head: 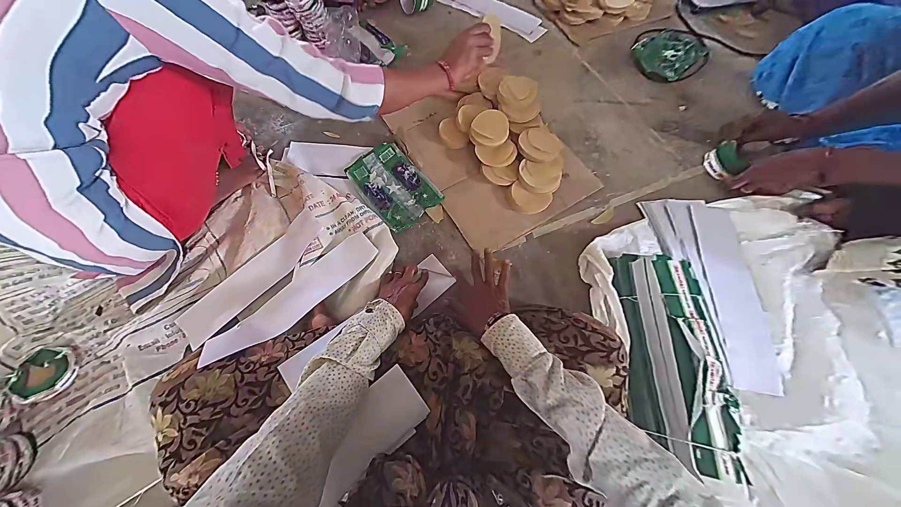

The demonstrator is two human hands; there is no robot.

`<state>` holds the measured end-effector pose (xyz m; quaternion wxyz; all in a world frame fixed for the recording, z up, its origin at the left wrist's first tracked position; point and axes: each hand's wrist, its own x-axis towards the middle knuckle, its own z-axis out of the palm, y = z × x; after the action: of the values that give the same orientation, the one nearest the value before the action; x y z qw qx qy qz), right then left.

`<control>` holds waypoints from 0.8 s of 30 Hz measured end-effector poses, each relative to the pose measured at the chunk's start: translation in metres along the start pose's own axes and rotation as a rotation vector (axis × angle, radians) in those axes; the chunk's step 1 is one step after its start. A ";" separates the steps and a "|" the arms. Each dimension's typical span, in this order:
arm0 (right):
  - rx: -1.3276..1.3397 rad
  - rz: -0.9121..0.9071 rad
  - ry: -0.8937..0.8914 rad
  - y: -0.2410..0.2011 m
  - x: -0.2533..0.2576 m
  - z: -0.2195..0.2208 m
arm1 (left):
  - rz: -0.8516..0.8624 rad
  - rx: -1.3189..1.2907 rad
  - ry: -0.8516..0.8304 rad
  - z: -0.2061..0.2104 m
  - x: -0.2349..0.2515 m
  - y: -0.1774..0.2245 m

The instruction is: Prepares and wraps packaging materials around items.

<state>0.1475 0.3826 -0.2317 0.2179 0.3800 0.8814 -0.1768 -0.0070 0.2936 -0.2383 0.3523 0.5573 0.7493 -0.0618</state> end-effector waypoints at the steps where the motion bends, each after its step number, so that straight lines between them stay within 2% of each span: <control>1: 0.002 -0.004 0.008 0.001 -0.001 -0.001 | -0.003 -0.002 -0.006 0.000 -0.001 0.000; 3: 0.014 -0.082 0.017 -0.003 -0.002 -0.001 | -0.009 0.002 -0.028 -0.001 -0.001 0.001; 6: -0.014 -0.147 -0.061 -0.006 -0.003 0.008 | -0.013 0.026 -0.029 0.000 -0.002 0.002; 14: -0.042 -0.058 -0.249 0.035 -0.033 -0.003 | -0.018 0.027 -0.008 0.000 -0.001 0.001; 18: -0.103 0.104 -0.097 0.060 -0.032 -0.010 | -0.031 0.021 -0.024 0.000 0.001 0.000; 20: -0.146 0.195 -0.117 0.060 -0.028 -0.012 | -0.034 0.030 -0.023 0.002 0.001 0.000; 23: -0.232 0.094 -0.312 0.045 -0.027 -0.027 | -0.027 0.059 -0.035 0.002 0.001 0.001; 24: -0.195 0.085 -0.302 0.042 -0.026 -0.037 | -0.026 0.067 -0.048 0.001 0.001 0.001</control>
<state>0.1855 0.4115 -0.1929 0.3908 0.3629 0.8349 -0.1362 -0.0058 0.2937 -0.2392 0.3507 0.5575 0.7452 -0.1047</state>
